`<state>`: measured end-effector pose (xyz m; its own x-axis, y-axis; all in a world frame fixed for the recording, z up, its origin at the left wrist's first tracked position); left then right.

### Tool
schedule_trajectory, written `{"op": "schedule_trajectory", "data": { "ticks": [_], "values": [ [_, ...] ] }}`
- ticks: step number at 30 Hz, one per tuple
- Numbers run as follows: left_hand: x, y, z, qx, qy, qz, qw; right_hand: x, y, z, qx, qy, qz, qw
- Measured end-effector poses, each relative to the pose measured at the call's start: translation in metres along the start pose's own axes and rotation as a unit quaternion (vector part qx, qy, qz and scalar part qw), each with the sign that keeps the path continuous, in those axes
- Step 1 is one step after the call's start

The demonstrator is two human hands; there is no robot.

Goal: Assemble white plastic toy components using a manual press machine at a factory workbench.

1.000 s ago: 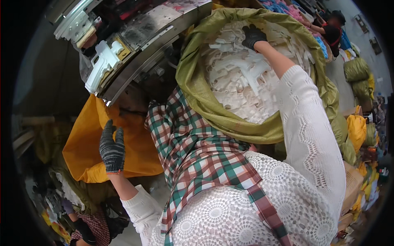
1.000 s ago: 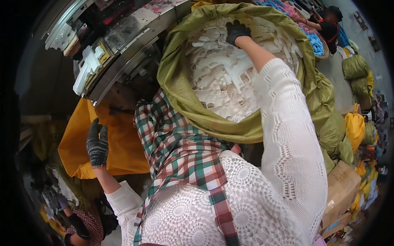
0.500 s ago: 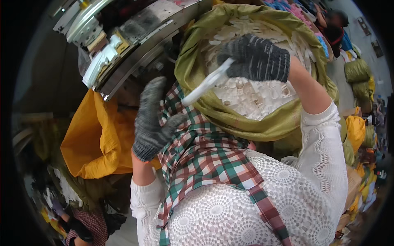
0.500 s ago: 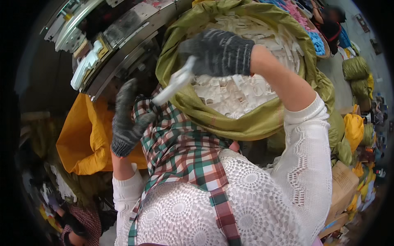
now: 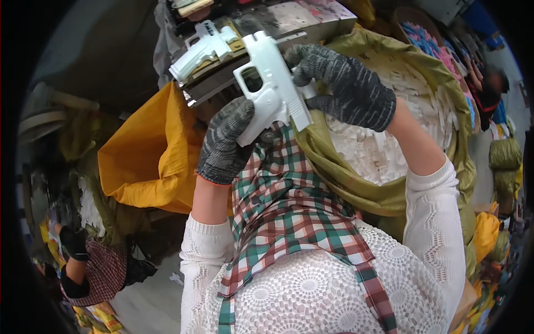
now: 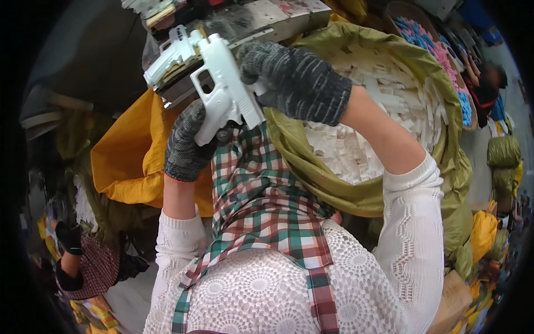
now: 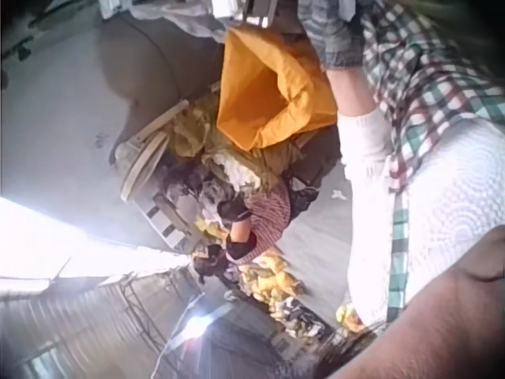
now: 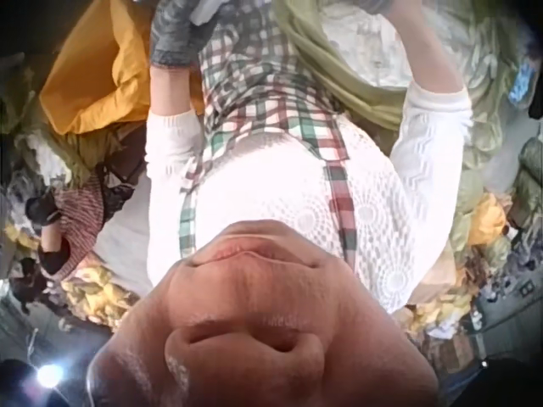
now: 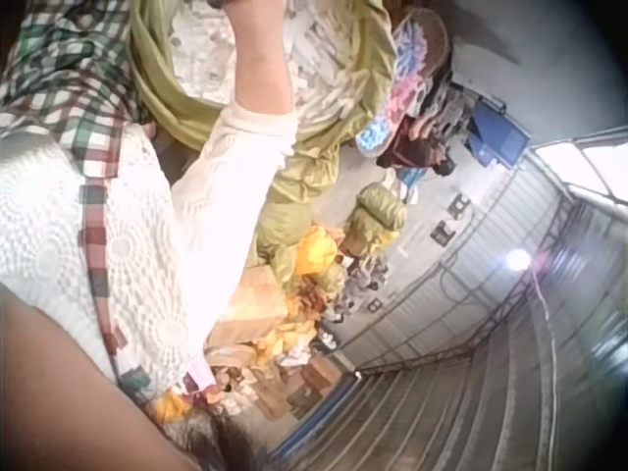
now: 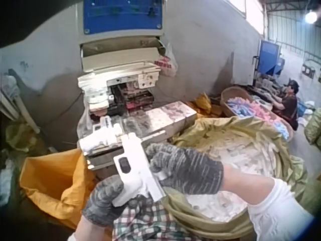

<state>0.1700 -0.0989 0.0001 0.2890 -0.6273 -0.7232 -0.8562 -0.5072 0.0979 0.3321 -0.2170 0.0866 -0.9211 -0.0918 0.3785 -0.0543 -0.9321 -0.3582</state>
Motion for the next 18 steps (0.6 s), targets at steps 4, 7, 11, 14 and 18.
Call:
{"op": "schedule_trajectory", "data": {
  "ticks": [4,7,11,14,18],
  "values": [
    [-0.03,-0.015,-0.01,-0.026,0.023,-0.071,0.997,-0.001,-0.002,0.01,-0.052,0.085,0.107,0.989],
    [-0.082,-0.024,-0.005,-0.149,-0.465,-0.544,0.683,-0.017,-0.002,0.023,-0.009,0.023,-0.106,0.994],
    [-0.123,-0.053,-0.004,-0.142,-0.706,-0.473,0.507,-0.019,-0.002,0.021,-0.029,0.048,-0.028,0.998],
    [-0.131,-0.078,0.003,-0.1,-0.831,-0.211,0.505,-0.019,-0.007,0.016,-0.045,0.039,-0.01,0.998],
    [-0.109,-0.047,0.007,-0.09,-0.814,-0.437,0.371,-0.017,-0.028,0.013,-0.06,0.04,-0.043,0.996]
  ]
}}
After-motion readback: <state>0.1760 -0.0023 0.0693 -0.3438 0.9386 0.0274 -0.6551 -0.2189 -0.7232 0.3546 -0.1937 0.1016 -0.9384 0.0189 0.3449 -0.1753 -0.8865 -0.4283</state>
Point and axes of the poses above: each hand's wrist, its own y-axis away from the middle knuckle, its own z-axis out of the back of the hand, x = y × z, the point moved 4 cm from there along -y, towards the middle knuckle, and after that the axes turned 13 degrees about y, right-handed, at the moved point
